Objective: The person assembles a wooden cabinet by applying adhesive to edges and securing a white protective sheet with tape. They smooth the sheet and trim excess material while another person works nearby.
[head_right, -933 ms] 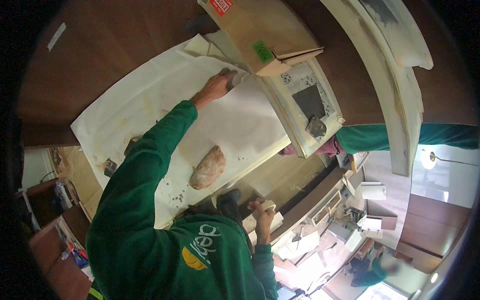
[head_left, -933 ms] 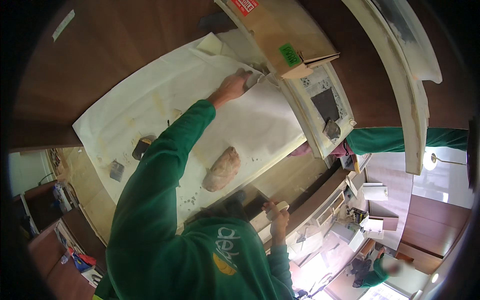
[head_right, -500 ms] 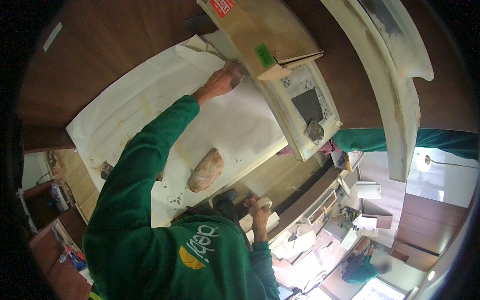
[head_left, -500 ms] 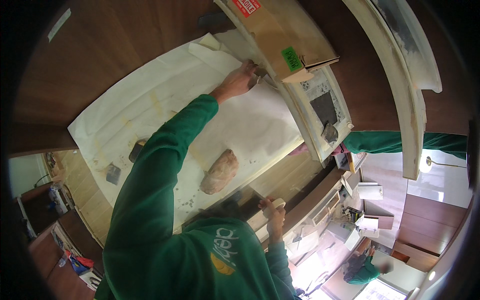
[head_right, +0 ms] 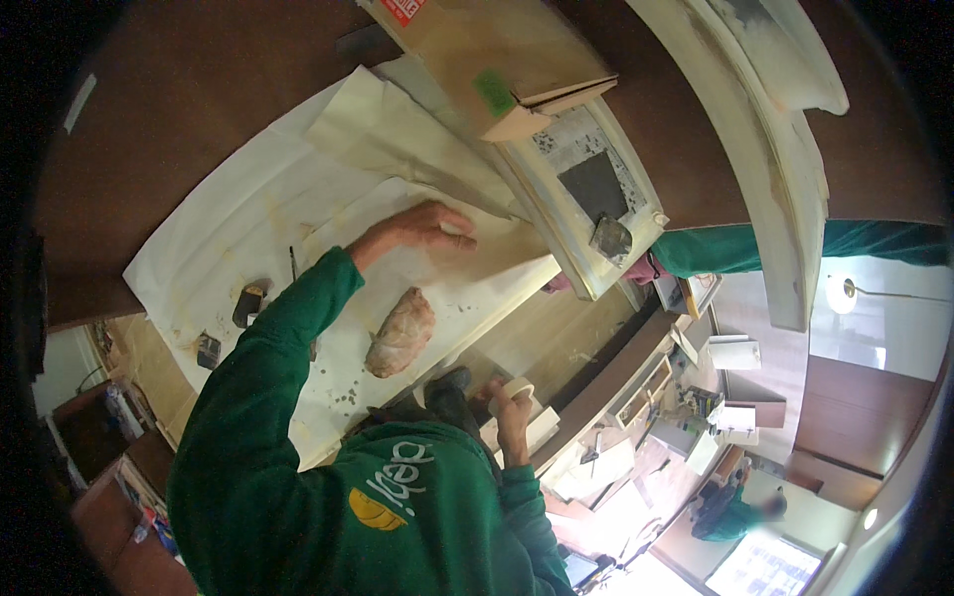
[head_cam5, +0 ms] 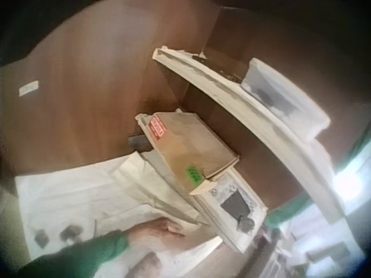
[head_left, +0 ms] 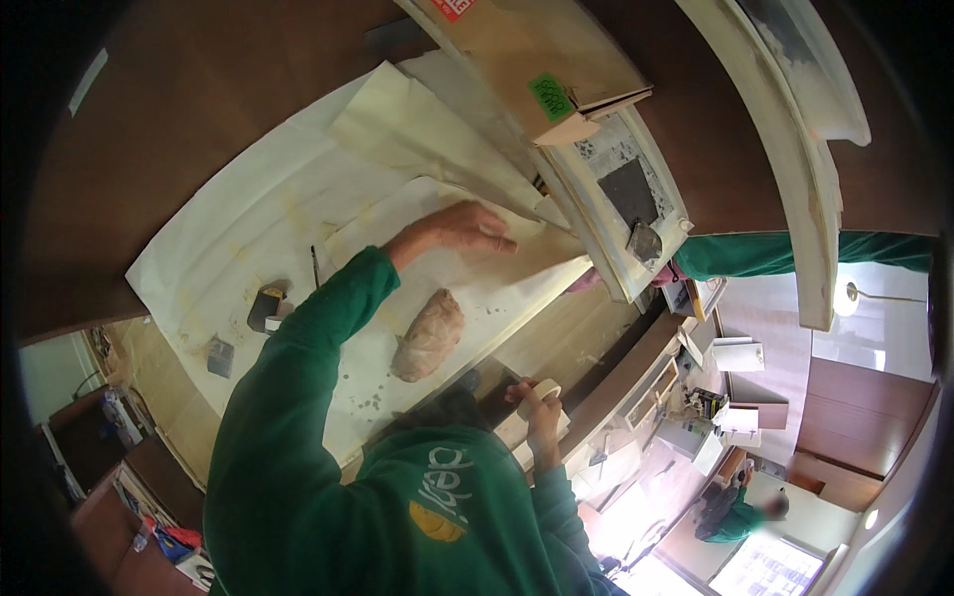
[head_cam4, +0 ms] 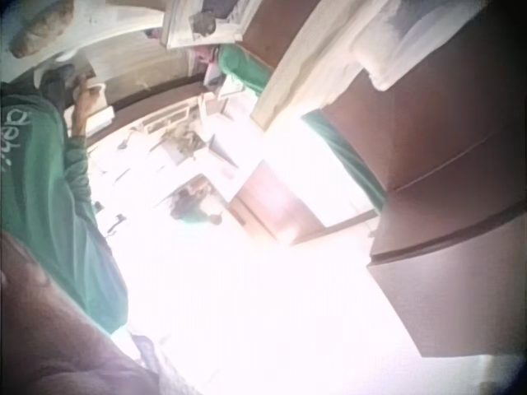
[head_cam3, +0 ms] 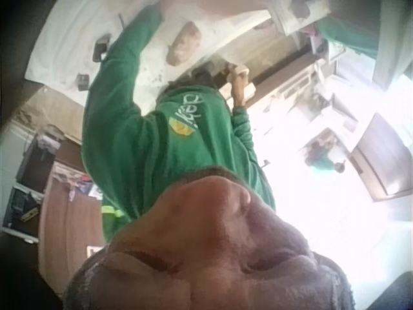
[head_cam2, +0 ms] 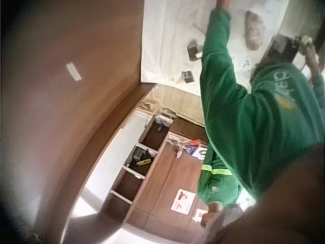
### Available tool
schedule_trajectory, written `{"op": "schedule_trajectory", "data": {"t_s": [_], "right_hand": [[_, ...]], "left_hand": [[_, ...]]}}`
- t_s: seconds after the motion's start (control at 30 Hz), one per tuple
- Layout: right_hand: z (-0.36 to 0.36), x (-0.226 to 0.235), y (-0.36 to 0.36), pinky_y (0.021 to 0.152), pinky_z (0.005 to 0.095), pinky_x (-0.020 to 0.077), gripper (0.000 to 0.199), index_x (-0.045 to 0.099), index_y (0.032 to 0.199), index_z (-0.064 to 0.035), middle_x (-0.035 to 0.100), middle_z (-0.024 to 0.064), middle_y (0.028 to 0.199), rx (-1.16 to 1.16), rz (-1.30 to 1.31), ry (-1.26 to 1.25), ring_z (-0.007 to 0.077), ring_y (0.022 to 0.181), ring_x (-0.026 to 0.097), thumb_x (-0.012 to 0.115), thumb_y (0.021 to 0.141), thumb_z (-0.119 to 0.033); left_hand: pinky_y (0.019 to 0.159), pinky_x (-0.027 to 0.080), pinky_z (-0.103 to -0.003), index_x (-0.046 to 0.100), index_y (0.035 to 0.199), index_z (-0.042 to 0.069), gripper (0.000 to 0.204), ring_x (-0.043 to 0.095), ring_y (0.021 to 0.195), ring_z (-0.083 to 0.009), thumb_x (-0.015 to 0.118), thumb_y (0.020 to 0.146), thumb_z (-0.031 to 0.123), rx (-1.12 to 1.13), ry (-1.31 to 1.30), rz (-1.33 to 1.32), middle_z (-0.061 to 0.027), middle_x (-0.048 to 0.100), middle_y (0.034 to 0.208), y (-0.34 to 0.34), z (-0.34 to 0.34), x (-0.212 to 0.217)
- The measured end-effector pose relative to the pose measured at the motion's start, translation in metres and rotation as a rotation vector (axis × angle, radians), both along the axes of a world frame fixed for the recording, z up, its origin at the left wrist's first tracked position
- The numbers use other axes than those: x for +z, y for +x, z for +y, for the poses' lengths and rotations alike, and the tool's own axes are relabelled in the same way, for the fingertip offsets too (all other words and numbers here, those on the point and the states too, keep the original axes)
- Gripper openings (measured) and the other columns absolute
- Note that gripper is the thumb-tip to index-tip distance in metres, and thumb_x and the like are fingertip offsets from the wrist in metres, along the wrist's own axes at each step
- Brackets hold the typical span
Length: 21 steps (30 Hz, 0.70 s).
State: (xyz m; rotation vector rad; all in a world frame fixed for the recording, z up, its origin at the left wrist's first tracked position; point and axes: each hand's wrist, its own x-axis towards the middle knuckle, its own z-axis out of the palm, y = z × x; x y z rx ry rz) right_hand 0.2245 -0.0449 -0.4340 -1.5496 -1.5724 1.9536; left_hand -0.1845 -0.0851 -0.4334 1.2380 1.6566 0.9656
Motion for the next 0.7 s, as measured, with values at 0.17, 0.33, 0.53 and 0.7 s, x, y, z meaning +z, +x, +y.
{"op": "schedule_trajectory", "data": {"t_s": [0.17,0.33,0.53,0.7], "right_hand": [[0.021,0.0,-0.004,0.073,0.0353,0.0579,0.03,0.062,0.113,0.007,0.072,0.0179,0.093,-0.095,0.07,-0.022,0.026,0.079,0.071,0.07,0.095,-0.016],[0.043,0.02,-0.035,0.067,0.0323,0.0542,0.032,0.061,0.117,0.0071,0.072,0.0179,0.097,-0.122,0.144,0.039,0.0221,0.078,0.071,0.067,0.095,-0.015],[0.047,-0.003,-0.044,0.075,0.0329,0.0564,0.042,0.05,0.129,0.0098,0.073,0.0188,0.099,-0.059,0.269,0.033,0.025,0.085,0.072,0.065,0.095,-0.01],[0.046,0.004,-0.041,0.076,0.0331,0.0563,0.055,0.044,0.138,0.011,0.074,0.0169,0.101,0.059,0.225,0.028,0.0231,0.084,0.073,0.067,0.092,-0.01]], "left_hand": [[0.098,0.05,-0.043,0.071,0.113,-0.002,0.051,0.065,0.111,-0.0363,0.078,0.086,0.04,0.151,0.042,0.401,-0.0199,0.07,0.117,0.035,-0.013,-0.045],[0.096,0.052,-0.042,0.071,0.111,-0.003,0.039,0.066,0.109,-0.0367,0.076,0.087,0.028,0.348,0.106,0.419,-0.0192,0.071,0.115,0.043,-0.004,-0.015],[0.099,0.05,-0.044,0.067,0.118,-0.003,0.042,0.063,0.114,-0.0351,0.078,0.084,0.019,0.365,0.236,0.759,-0.0175,0.067,0.123,0.025,0.036,-0.012],[0.098,0.049,-0.049,0.071,0.115,0.006,0.033,0.063,0.111,-0.0365,0.07,0.084,0.015,0.207,-0.13,0.948,-0.0176,0.068,0.12,-0.034,0.064,-0.057]]}}
